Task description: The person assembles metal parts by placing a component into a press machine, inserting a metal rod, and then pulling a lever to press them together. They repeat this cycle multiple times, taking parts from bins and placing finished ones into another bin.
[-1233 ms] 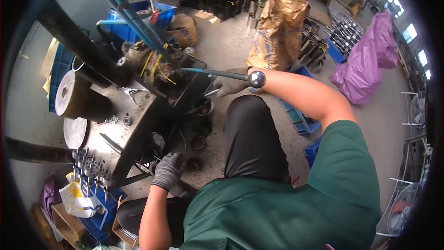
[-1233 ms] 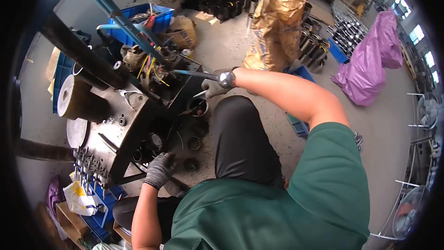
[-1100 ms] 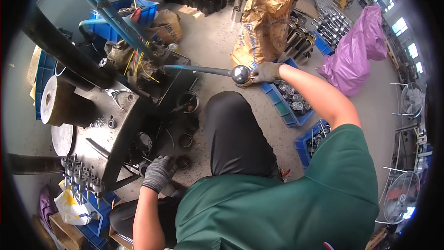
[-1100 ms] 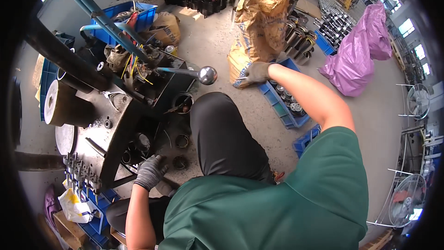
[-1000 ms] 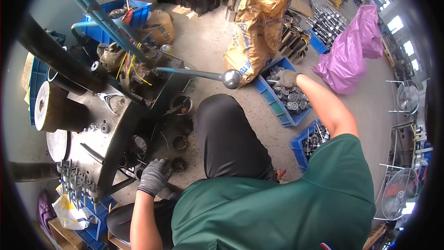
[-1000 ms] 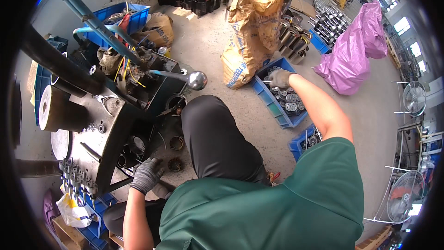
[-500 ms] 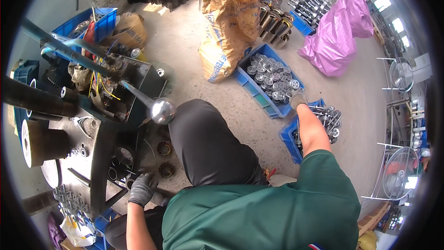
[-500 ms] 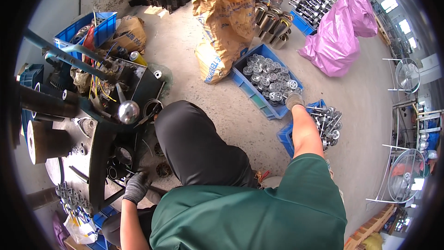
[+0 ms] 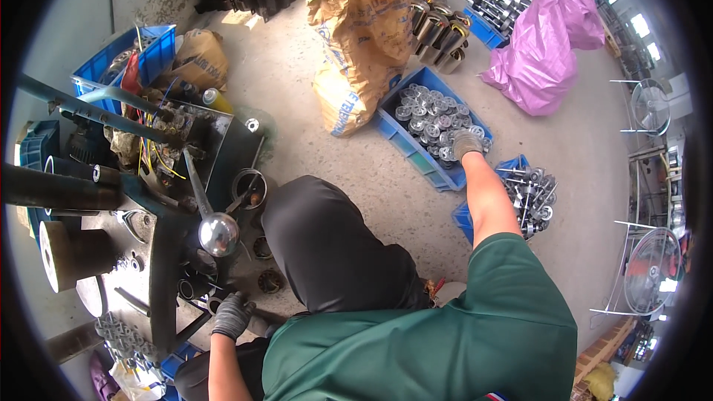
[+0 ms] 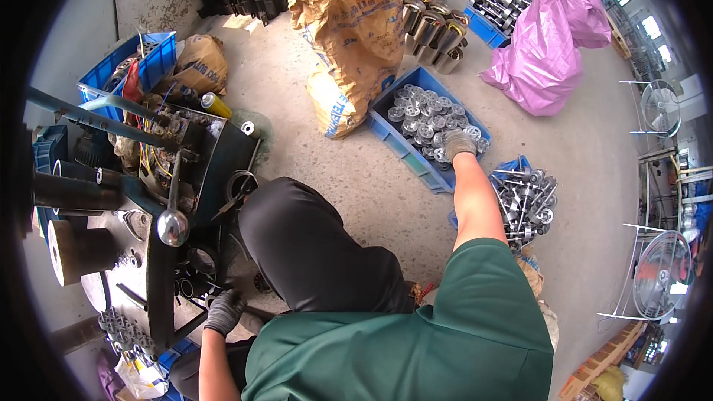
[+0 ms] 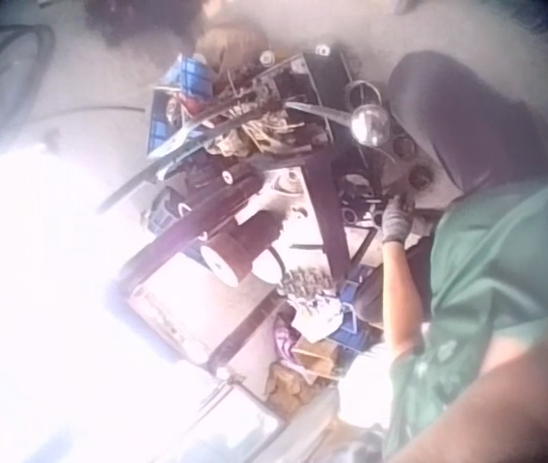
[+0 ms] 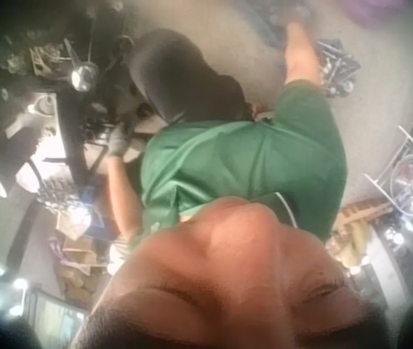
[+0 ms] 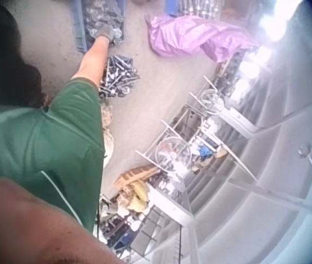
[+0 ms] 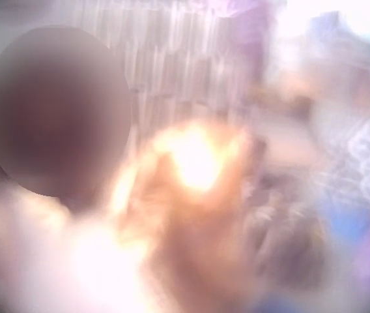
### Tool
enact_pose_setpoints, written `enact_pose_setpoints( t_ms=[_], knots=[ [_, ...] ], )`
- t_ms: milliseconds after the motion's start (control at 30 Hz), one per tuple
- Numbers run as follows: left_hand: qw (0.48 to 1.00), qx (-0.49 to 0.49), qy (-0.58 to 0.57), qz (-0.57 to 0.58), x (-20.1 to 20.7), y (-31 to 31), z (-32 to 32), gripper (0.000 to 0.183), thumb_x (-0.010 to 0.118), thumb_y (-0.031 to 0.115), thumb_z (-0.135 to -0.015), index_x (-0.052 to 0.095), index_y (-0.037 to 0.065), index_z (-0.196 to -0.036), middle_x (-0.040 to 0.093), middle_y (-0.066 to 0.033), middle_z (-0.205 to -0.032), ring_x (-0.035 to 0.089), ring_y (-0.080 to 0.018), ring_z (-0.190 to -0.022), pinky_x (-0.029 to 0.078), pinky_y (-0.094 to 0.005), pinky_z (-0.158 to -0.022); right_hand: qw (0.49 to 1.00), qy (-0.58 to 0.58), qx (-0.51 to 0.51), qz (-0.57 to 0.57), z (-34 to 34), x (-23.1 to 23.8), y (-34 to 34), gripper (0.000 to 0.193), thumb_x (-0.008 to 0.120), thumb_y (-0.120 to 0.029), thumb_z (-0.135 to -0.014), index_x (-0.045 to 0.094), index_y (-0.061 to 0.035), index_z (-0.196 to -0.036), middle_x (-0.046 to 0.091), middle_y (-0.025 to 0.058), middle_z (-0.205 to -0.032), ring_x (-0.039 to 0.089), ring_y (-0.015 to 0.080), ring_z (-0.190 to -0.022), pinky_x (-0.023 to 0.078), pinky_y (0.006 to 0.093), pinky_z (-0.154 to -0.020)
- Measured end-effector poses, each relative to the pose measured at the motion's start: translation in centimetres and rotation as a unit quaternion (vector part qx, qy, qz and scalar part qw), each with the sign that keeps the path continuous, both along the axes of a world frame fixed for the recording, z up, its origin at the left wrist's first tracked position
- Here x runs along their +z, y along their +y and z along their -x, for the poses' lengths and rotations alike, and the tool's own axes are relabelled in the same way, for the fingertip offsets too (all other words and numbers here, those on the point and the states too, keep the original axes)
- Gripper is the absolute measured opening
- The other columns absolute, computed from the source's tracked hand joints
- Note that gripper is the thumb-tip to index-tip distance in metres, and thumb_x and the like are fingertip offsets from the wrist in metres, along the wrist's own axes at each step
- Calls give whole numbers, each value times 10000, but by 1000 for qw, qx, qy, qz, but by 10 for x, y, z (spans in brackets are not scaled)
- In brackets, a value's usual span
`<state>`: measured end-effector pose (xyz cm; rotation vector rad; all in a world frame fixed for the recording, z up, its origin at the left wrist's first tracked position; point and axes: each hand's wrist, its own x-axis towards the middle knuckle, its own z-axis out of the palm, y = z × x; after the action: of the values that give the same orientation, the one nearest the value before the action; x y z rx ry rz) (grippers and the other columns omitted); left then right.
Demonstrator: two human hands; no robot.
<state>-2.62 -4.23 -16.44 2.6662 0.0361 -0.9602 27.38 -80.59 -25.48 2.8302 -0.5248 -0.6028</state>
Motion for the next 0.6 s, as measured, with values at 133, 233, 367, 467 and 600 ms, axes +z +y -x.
enact_pose_setpoints(
  t_ms=[133, 233, 367, 467, 600],
  knots=[
    [1000, 2, 11, -7, 3, -6, -4, 413, 741, 322, -919, 692, 48, -1224, 711, -230, -1128, 682, -423, -1077, 550, -517, -940, 964, 141, 194, 111, -27, 10, 26, 267, 669, -157, -933, 818, -119, -1151, 782, 124, -1211, 759, 301, -1119, 608, 451, -890],
    [1000, -8, -10, 14, 1, -5, -8, 406, 740, 327, -920, 694, 47, -1211, 711, -228, -1118, 683, -423, -1071, 549, -518, -936, 976, 129, 153, 82, -30, 9, 16, 330, 637, -255, -948, 804, -87, -1177, 761, 170, -1244, 744, 329, -1146, 590, 473, -933],
    [1000, -12, 0, -23, 0, -4, -5, 404, 740, 329, -921, 694, 46, -1206, 713, -224, -1115, 685, -420, -1064, 550, -516, -930, 997, 71, -13, -26, -26, 49, 34, 566, 638, -467, -910, 756, -35, -1256, 716, 224, -1311, 692, 375, -1230, 537, 476, -1048],
    [1000, 10, 8, -11, 0, -5, -1, 400, 744, 325, -917, 694, 47, -1200, 714, -219, -1110, 688, -416, -1056, 551, -518, -925, 997, 70, -9, -19, -23, 52, 39, 701, 678, -621, -881, 753, -33, -1254, 718, 234, -1298, 699, 376, -1208, 539, 486, -1038],
    [1000, 22, 16, 0, 1, -5, -2, 398, 740, 318, -918, 690, 53, -1211, 718, -218, -1104, 688, -416, -1057, 551, -518, -924, 996, 57, -66, -18, -16, 45, 31, 765, 767, -637, -834, 698, -78, -1351, 693, 201, -1372, 672, 350, -1270, 525, 486, -1064]
  ],
)
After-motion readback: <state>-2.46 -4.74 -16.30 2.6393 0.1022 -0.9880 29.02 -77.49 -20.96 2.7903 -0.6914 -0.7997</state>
